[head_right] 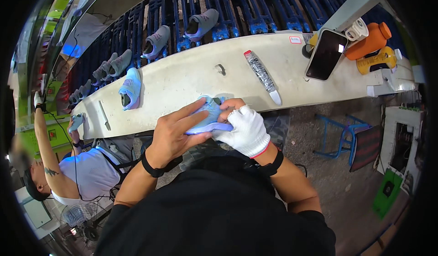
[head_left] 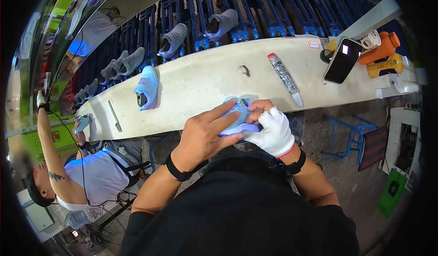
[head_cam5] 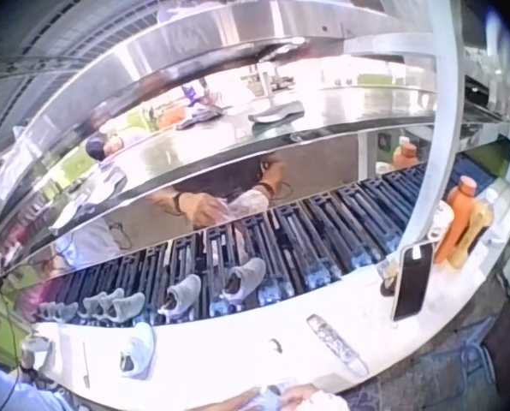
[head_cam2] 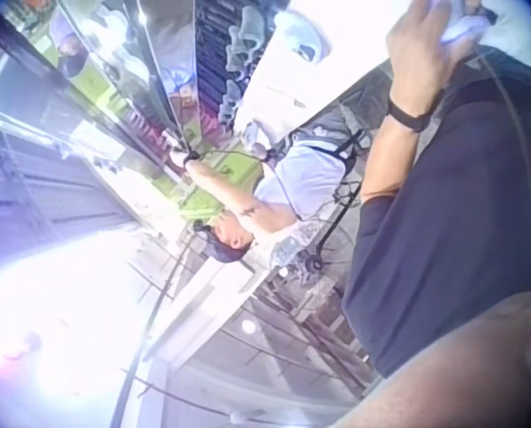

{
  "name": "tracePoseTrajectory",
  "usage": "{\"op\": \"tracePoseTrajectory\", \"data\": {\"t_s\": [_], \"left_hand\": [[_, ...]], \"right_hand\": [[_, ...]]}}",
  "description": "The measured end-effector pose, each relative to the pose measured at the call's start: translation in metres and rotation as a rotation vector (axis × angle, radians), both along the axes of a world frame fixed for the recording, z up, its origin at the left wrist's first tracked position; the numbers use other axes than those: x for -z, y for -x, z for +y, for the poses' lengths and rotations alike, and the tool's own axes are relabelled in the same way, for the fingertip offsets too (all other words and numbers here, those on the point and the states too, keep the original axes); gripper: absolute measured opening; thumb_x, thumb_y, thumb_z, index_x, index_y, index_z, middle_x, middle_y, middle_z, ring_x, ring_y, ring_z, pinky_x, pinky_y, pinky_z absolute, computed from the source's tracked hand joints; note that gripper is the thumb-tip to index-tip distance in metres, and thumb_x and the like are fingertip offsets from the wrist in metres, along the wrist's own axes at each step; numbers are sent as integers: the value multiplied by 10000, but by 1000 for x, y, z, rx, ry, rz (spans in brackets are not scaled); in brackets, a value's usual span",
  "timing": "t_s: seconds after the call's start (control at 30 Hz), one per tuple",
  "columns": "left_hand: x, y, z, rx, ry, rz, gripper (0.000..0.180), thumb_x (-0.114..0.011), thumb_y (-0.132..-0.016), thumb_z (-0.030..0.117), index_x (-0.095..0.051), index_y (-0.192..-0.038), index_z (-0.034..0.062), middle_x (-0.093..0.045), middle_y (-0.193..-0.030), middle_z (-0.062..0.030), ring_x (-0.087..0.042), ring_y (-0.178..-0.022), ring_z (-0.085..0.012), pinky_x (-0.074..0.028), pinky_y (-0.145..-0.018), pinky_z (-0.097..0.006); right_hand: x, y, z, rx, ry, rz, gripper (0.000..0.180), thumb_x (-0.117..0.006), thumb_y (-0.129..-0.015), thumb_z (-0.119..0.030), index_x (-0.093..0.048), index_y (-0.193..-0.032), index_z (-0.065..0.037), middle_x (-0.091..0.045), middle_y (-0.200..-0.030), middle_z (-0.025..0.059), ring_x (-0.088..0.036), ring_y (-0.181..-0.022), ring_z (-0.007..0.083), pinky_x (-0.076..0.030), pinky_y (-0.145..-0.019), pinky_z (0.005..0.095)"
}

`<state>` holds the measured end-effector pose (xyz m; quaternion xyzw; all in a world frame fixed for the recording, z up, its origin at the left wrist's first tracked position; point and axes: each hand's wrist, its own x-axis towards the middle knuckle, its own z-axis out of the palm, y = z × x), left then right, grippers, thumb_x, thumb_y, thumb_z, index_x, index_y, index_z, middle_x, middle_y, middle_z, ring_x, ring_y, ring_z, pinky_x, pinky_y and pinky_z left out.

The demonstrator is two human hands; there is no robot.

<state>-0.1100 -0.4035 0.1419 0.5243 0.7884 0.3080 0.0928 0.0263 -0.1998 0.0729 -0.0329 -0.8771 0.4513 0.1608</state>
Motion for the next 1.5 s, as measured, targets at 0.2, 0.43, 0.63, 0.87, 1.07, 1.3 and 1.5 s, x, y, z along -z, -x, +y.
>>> {"op": "tracePoseTrajectory", "data": {"t_s": [0.2,0.43,0.63,0.87,1.07,1.3,1.5], "left_hand": [[1,-5,-21,-139,69,-65,502,-947,-827,353,-780,-1210,75,-657,-1529,-208,-808,-1007,-383,-669,-796,-436],[7,-25,-15,-197,214,149,513,-954,-798,319,-745,-1213,103,-646,-1549,-209,-811,-949,-383,-665,-762,-437],[-21,-29,3,-36,14,61,487,-957,-788,205,-717,-1193,79,-681,-1448,-196,-790,-1008,-351,-655,-798,-417],[41,-39,39,-41,-483,-22,428,-917,-794,118,-682,-1147,57,-666,-1118,-113,-673,-1060,-337,-602,-828,-437],[51,-36,40,-38,-587,-137,469,-977,-712,75,-660,-1056,46,-680,-1048,-125,-654,-970,-351,-552,-799,-444],[49,-50,31,-33,-553,-339,410,-911,-725,40,-619,-1010,65,-596,-1007,-116,-587,-950,-365,-506,-840,-457],[46,-48,28,-15,-539,-396,445,-924,-796,96,-563,-1055,65,-580,-975,-97,-594,-902,-315,-498,-759,-407]], "right_hand": [[-3,1,4,-64,-197,-34,381,-950,-782,-364,-722,-952,-111,-750,-1309,72,-755,-925,289,-561,-821,442],[7,3,-1,-14,-283,58,420,-957,-771,-330,-714,-1043,-121,-784,-1240,59,-738,-954,266,-523,-833,434],[-23,-11,15,-16,-261,-26,821,-1001,-719,-275,-619,-1420,-87,-696,-1438,142,-712,-1232,326,-556,-1021,456],[-39,-22,29,-76,143,143,801,-1050,-737,-292,-669,-1393,-34,-734,-1363,197,-738,-1234,375,-586,-1068,465],[-34,-17,21,-29,171,174,699,-1074,-688,-317,-737,-1227,-27,-793,-1195,191,-787,-1138,361,-613,-1024,448],[-38,-11,7,30,101,152,715,-1078,-655,-393,-732,-1167,-34,-793,-1133,181,-788,-1124,359,-615,-1024,472],[-41,-9,2,-7,64,158,749,-1068,-644,-450,-719,-1166,-40,-784,-1133,173,-784,-1114,370,-615,-1019,487]]}}
